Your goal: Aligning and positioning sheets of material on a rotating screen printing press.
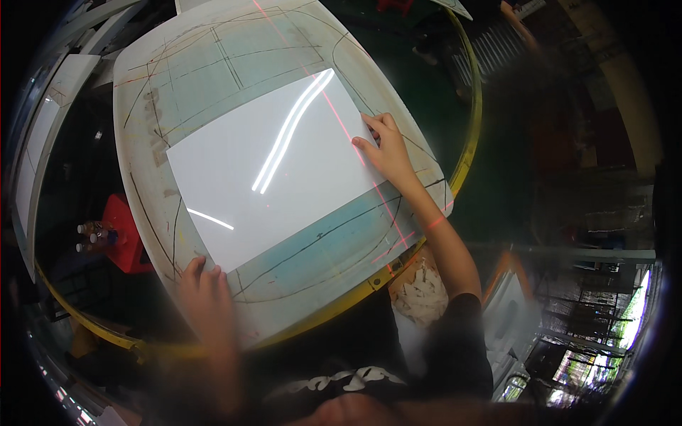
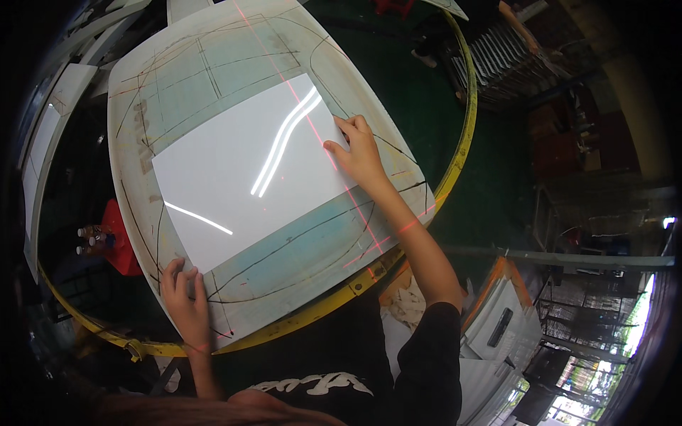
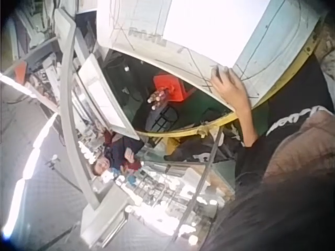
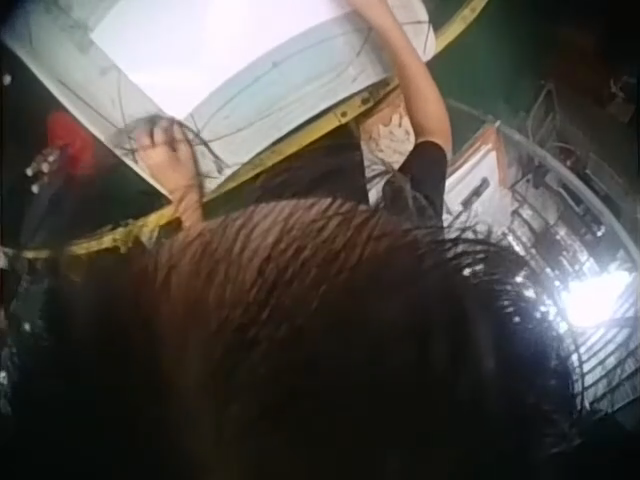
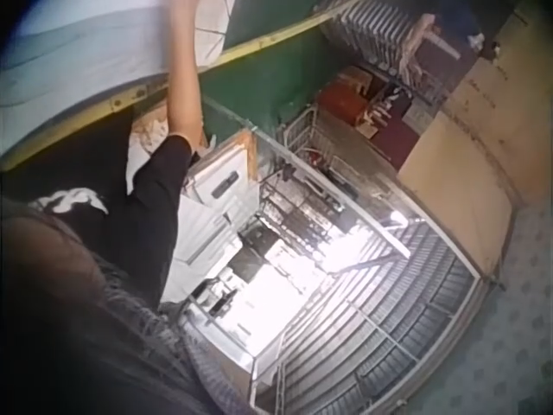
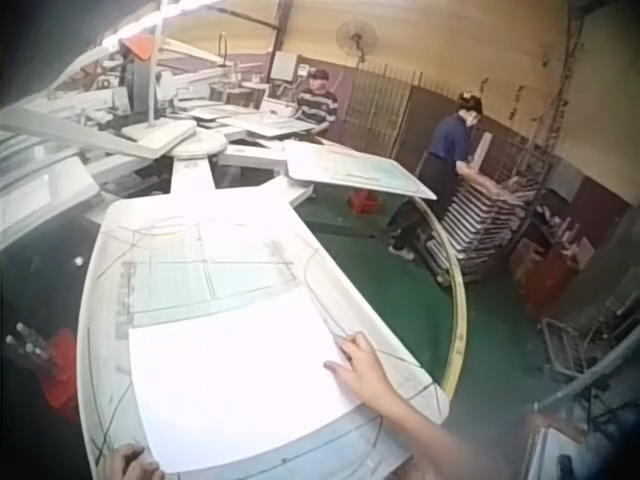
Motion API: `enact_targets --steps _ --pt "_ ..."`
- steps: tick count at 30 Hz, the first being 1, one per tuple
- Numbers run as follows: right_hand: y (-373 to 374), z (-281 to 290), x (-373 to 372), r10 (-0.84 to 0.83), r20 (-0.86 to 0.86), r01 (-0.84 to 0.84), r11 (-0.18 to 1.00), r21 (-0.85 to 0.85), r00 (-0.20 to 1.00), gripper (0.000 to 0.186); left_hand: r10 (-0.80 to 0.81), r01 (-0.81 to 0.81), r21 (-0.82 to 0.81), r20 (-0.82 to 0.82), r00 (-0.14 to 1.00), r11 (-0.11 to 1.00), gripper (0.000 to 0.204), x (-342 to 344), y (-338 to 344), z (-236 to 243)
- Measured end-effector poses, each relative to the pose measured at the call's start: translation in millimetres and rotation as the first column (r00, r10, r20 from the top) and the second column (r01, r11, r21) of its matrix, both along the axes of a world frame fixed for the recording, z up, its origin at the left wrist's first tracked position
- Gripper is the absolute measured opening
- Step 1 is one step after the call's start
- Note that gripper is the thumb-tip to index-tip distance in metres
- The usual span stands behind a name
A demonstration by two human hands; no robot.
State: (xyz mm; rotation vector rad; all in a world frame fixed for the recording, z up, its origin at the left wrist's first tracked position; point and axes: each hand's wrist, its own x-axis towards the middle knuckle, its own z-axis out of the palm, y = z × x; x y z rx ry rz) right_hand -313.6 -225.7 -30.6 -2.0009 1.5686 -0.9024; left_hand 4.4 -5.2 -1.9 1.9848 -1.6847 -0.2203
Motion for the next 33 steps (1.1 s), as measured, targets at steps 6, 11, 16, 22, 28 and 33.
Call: enact_targets --steps 6,11,16,22,28,33 --pt "-2 -2 1 -0.004 0.009 0.004 1.000 0.003 1.000 0.051 -0.002 0.002 0.003 0.007 1.000 1.000 0.010 1 -2 1" --pt "-3 -2 8 0.019 0.012 -0.019 1.000 0.006 1.000 0.052 0.025 -0.026 0.005 0.016 1.000 1.000 0.010 5 3 3" --pt "3 -7 -3 -0.047 -0.008 0.046 0.998 -0.037 0.999 0.052 -0.035 0.035 -0.009 0.025 0.999 0.999 0.009 1 -1 -4" --pt "-16 -1 -2 0.034 -0.244 -0.035 0.999 -0.003 0.969 0.044 -0.083 0.092 -0.036 0.207 0.975 0.995 0.009 5 1 -9" --pt "12 -29 45 0.017 -0.307 -0.074 0.982 -0.174 0.952 0.058 -0.257 0.327 -0.230 0.289 0.922 0.917 0.017 59 -7 -65" --pt "179 17 1 0.031 -0.317 -0.140 0.934 -0.329 0.948 0.056 -0.154 0.285 -0.269 0.419 0.895 0.920 0.034 64 -4 -92"
